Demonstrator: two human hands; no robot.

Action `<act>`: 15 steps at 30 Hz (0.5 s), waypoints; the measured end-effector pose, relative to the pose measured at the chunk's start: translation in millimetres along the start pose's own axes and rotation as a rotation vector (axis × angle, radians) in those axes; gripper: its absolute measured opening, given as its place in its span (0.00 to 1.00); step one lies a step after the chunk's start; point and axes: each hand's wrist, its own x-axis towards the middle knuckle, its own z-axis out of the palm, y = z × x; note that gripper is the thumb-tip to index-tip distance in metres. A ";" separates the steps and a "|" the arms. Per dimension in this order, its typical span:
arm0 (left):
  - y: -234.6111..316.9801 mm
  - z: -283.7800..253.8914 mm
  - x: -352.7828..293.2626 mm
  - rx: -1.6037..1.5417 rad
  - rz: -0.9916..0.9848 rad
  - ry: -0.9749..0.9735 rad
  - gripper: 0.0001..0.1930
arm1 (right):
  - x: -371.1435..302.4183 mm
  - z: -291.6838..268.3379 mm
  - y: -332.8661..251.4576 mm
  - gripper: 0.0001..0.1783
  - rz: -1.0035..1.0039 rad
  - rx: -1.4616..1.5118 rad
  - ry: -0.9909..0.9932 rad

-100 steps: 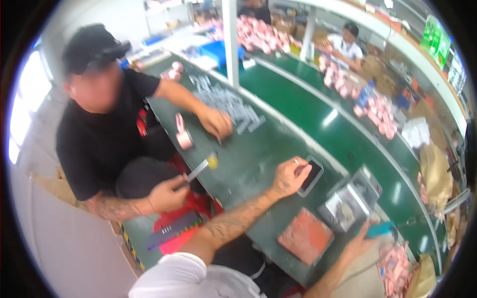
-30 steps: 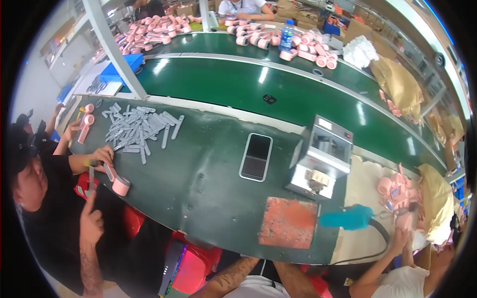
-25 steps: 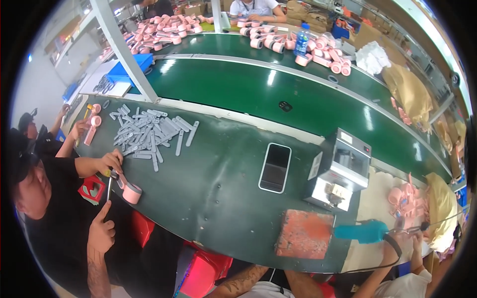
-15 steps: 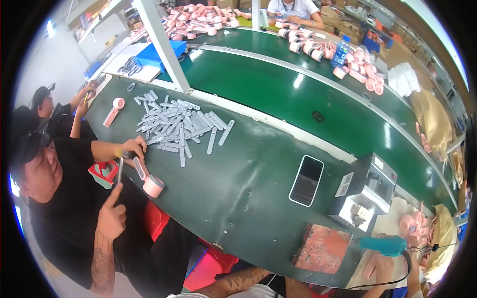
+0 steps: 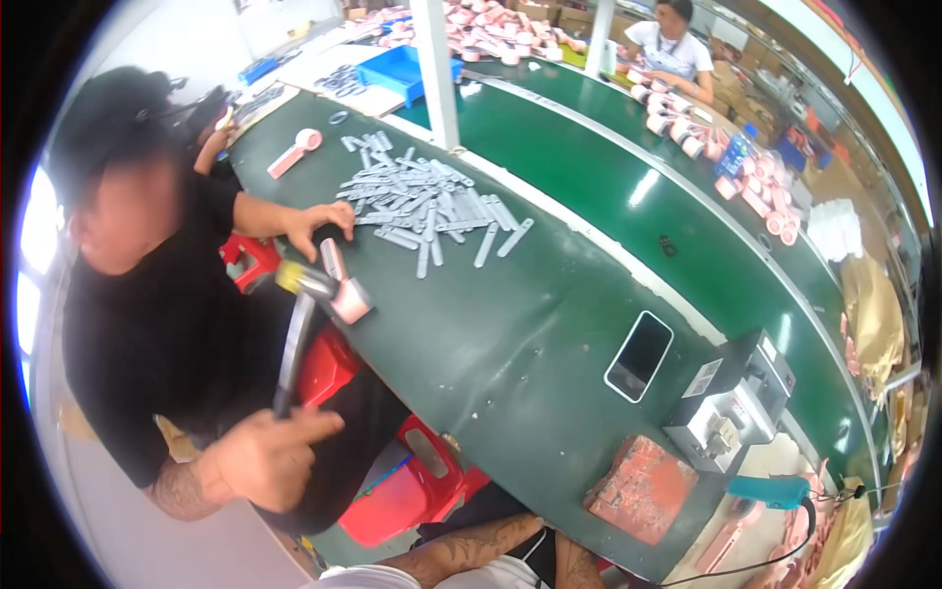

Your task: The person assembles plastic components on a workbench by holding each piece on a work pad and fastening it with a handheld electric tool.

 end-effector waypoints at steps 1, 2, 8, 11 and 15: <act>0.5 -1.2 -8.3 -0.009 0.001 0.025 0.24 | 0.5 -2.6 1.8 0.21 0.009 -0.002 0.005; 2.5 -3.0 -14.7 -0.015 0.005 0.047 0.24 | 1.9 -4.3 3.4 0.21 0.015 -0.001 0.008; 18.1 -6.1 -40.7 -0.053 0.038 0.118 0.23 | 1.6 -14.3 8.2 0.19 -0.005 0.020 0.031; 25.9 5.4 -42.9 -0.078 0.051 0.089 0.23 | -14.4 -24.6 3.1 0.18 -0.071 0.056 0.062; 28.0 39.6 -28.1 -0.143 0.061 -0.033 0.23 | -59.8 1.3 -12.9 0.17 -0.240 0.116 0.135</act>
